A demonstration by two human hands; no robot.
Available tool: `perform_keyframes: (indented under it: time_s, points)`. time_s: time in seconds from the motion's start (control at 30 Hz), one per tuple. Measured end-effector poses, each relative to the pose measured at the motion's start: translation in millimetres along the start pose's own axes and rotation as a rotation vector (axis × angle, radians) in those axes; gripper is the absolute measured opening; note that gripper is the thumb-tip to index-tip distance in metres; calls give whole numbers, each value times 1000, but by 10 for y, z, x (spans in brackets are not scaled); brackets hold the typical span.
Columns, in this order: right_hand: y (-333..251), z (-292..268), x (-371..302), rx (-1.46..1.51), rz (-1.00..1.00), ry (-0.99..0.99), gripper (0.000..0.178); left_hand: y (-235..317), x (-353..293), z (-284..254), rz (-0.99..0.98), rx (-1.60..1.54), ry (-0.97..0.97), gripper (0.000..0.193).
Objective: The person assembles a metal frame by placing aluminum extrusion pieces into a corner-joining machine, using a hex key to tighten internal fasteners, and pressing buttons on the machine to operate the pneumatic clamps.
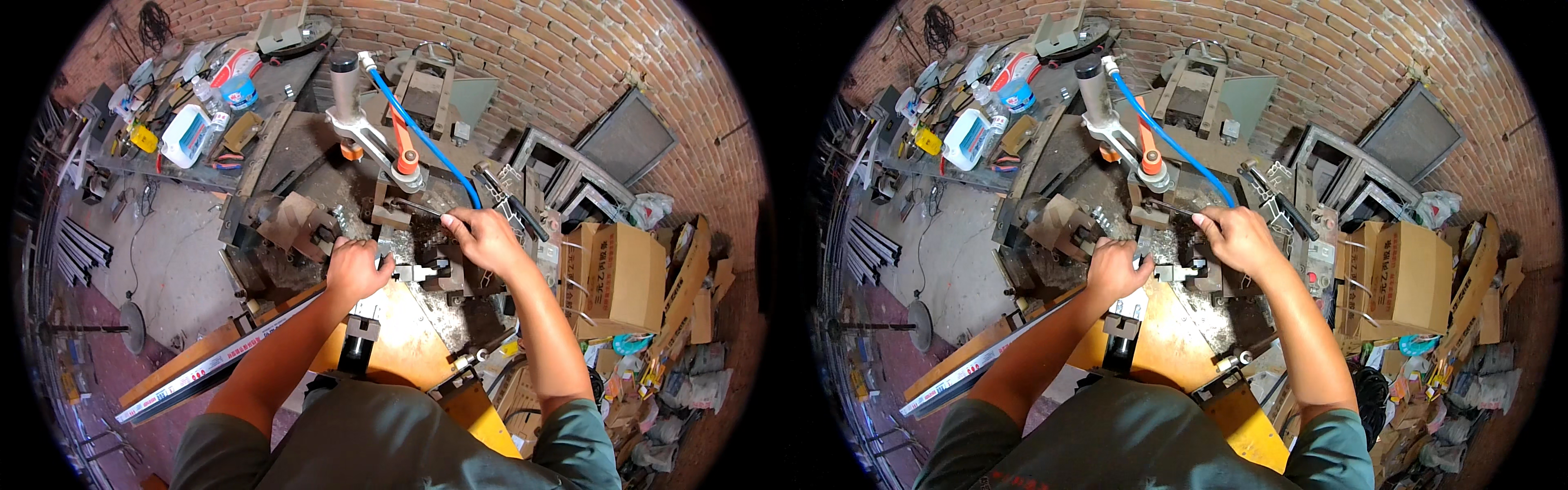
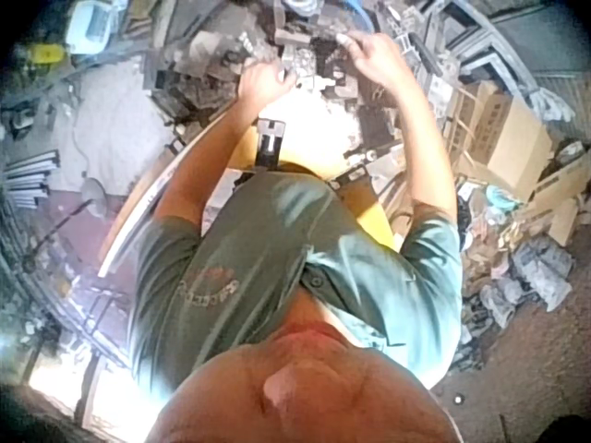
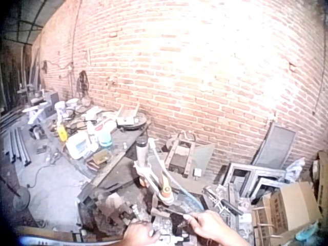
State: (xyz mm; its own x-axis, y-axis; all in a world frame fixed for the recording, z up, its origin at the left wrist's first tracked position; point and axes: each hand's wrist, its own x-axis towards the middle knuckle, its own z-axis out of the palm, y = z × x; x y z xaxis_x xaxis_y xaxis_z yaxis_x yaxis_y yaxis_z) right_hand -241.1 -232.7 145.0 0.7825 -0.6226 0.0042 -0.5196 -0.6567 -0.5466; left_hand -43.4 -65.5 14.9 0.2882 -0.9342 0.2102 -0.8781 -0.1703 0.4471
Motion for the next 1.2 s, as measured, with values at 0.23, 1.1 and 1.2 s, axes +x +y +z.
perform_keyframes:
  time_s: [0.23,1.1,1.2]
  points:
    - [83,-42,189,-129,-156,70,33,-26,-3,35,-7,-33,0,42]
    - [-1810,1647,183,1787,677,306,14,116,-240,606,-197,1089,-414,51]
    - [-1733,1742,201,1844,478,253,17,-231,-145,489,-73,535,-113,68]
